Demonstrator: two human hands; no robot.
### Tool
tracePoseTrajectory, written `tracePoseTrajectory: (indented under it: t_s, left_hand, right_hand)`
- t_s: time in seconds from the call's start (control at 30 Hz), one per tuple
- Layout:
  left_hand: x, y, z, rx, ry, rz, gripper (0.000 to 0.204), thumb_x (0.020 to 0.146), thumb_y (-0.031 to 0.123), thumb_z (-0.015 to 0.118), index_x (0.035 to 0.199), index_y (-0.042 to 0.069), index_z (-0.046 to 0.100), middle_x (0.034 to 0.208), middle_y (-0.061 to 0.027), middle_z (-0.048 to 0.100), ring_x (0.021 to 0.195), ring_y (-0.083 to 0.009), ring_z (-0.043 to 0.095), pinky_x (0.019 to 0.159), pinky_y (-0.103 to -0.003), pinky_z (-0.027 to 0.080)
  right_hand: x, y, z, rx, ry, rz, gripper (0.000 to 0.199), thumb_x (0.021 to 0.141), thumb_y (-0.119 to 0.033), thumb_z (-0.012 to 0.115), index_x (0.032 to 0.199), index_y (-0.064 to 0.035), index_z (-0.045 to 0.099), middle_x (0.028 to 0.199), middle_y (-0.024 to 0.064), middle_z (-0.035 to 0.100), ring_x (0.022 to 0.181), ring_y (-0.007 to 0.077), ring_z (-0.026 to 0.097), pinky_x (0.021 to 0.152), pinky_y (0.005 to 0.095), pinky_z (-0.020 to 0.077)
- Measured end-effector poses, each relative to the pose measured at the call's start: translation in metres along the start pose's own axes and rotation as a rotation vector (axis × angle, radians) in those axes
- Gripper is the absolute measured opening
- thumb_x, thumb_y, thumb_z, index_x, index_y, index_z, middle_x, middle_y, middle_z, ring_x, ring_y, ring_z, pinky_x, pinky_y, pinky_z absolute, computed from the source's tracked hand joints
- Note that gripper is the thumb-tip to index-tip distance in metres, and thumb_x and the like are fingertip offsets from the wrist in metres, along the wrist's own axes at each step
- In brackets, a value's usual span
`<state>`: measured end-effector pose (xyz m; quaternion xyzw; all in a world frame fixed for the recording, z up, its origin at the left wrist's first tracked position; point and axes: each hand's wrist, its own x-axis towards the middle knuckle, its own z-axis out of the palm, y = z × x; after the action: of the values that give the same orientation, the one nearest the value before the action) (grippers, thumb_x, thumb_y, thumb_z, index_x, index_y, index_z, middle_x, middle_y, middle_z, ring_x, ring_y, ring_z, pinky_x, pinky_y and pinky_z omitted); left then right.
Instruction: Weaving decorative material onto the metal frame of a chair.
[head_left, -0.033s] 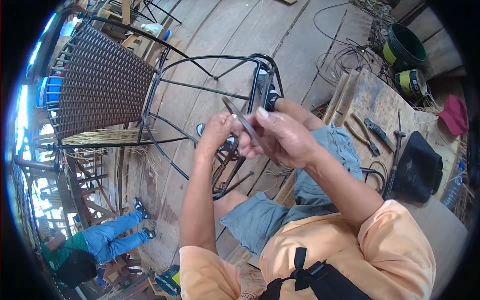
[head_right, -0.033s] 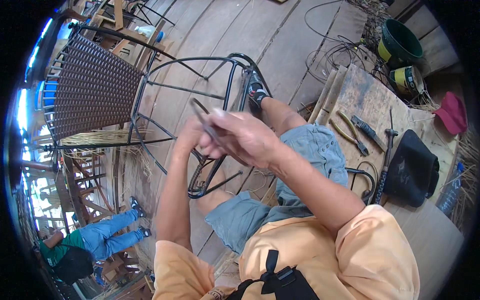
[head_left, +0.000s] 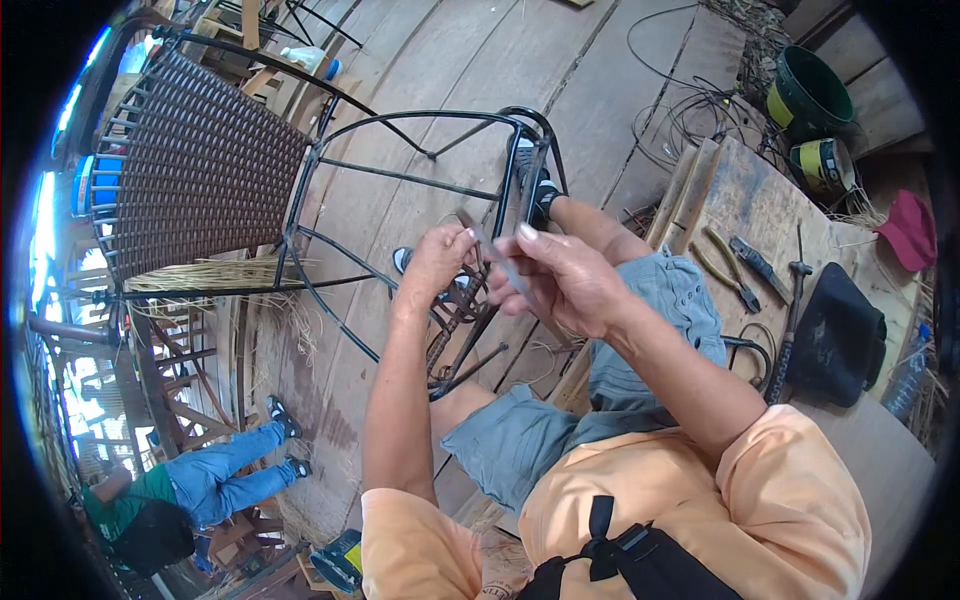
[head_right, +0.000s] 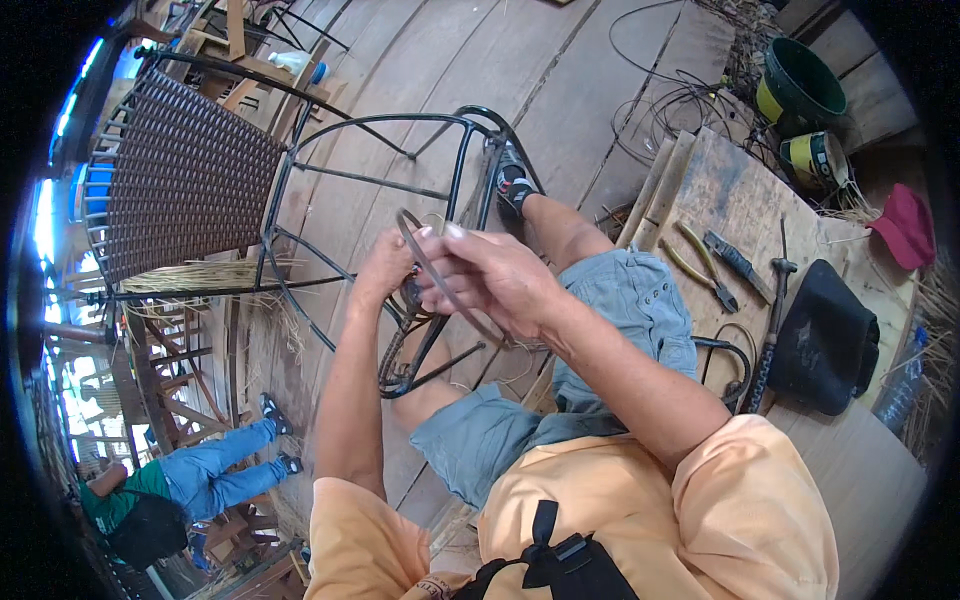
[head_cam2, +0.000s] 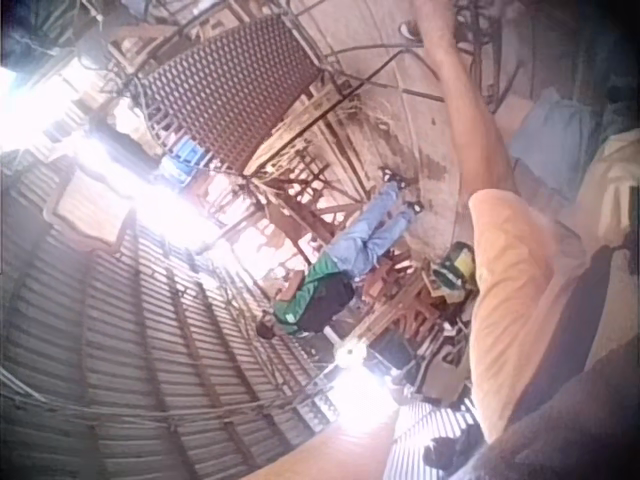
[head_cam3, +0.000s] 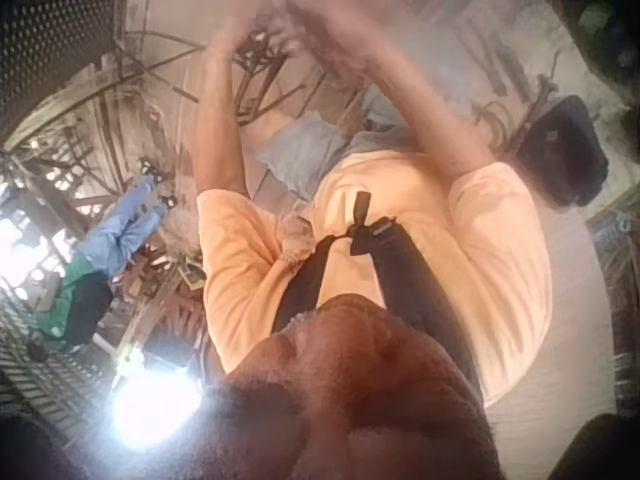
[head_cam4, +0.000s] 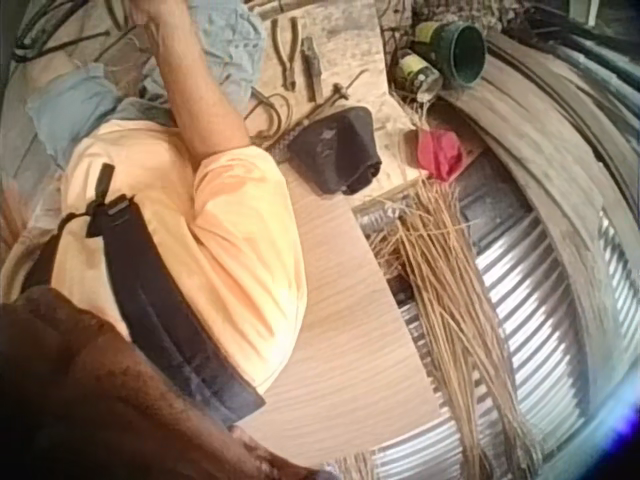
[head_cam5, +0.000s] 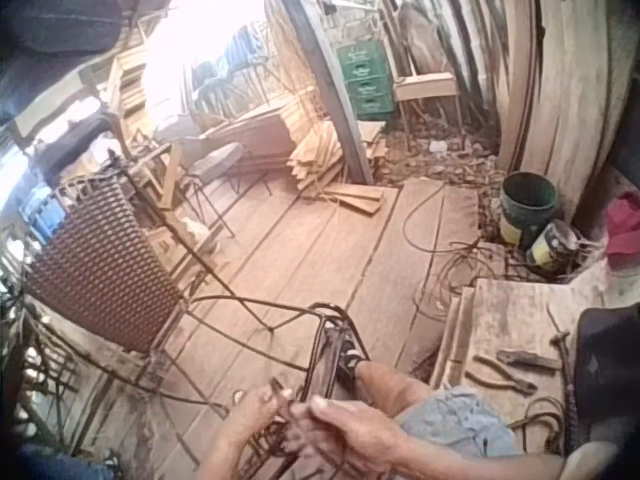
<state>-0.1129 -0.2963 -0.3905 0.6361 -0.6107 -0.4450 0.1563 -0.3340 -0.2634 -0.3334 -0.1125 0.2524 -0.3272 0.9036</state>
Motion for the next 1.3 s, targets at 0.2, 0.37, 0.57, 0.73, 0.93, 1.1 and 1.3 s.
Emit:
tracePoseTrajectory:
  t_s: [0.2,0.37,0.57,0.73,0.93,1.1,1.3]
  left_hand:
    - [0.041,-0.036,0.012,0.109,-0.221,-0.088,0.033,0.090,0.032,0.053,0.081,0.001,0.062,0.067,-0.0024,0.058,0.061,-0.0110,0.052,0.054,-0.027,0.041]
    - [0.045,-0.018,0.024,-0.114,-0.170,-0.201,0.030,0.087,0.028,0.056,0.083,-0.001,0.063,0.071,-0.0047,0.060,0.065,-0.0129,0.056,0.059,-0.029,0.044]
    - [-0.009,-0.021,-0.051,0.527,0.222,-0.056,0.031,0.083,0.021,0.055,0.102,-0.003,0.062,0.088,-0.0178,0.064,0.087,-0.0292,0.062,0.081,-0.036,0.047]
    - [-0.068,0.095,-0.025,0.250,-0.061,0.353,0.036,0.077,0.008,0.058,0.112,-0.001,0.054,0.110,-0.0198,0.058,0.105,-0.0340,0.054,0.090,-0.038,0.042]
    - [-0.054,0.058,-0.027,0.215,0.186,0.078,0.022,0.086,0.017,0.052,0.097,0.000,0.061,0.074,-0.0180,0.061,0.068,-0.0298,0.060,0.065,-0.039,0.046]
    - [0.010,-0.016,-0.018,0.371,-0.029,0.001,0.027,0.090,0.025,0.051,0.085,0.001,0.061,0.069,-0.0160,0.058,0.067,-0.0263,0.054,0.064,-0.037,0.043]
    - [0.037,-0.019,0.009,0.249,-0.147,0.095,0.019,0.082,0.019,0.057,0.085,0.001,0.059,0.074,-0.0197,0.056,0.067,-0.0319,0.055,0.064,-0.037,0.044]
  right_hand:
    - [0.055,0.041,-0.060,-0.451,-0.007,0.090,0.035,0.092,-0.012,0.044,0.127,-0.0107,0.046,0.068,0.0027,0.058,0.048,0.0112,0.056,0.041,0.0241,0.0437]
    - [0.080,0.050,-0.082,-1.280,0.016,-0.502,0.023,0.087,-0.017,0.048,0.107,-0.0114,0.059,0.065,0.0091,0.060,0.057,0.0283,0.059,0.053,0.0365,0.0473]
    - [0.006,0.016,-0.032,-1.853,0.139,-0.741,0.019,0.082,-0.023,0.057,0.089,-0.0061,0.064,0.103,0.0125,0.057,0.097,0.0323,0.050,0.077,0.0425,0.0418]
    - [-0.030,-0.036,0.041,-1.432,-0.147,-0.457,0.023,0.087,-0.023,0.055,0.082,-0.0021,0.061,0.070,0.0075,0.058,0.065,0.0237,0.055,0.060,0.0354,0.0442]
    - [-0.030,-0.036,0.031,-0.636,-0.299,-0.186,0.028,0.094,-0.027,0.048,0.088,-0.0017,0.059,0.061,0.0001,0.052,0.053,0.0064,0.045,0.048,0.0212,0.0367]
    - [0.029,0.013,-0.055,-0.465,0.065,0.122,0.018,0.095,-0.017,0.044,0.100,-0.0045,0.056,0.071,0.0017,0.057,0.054,0.0104,0.058,0.046,0.0230,0.0476]
    - [0.067,0.013,-0.049,-0.659,-0.021,0.177,0.011,0.091,-0.009,0.044,0.094,-0.0050,0.054,0.060,0.0004,0.054,0.046,0.0081,0.053,0.035,0.0210,0.0392]
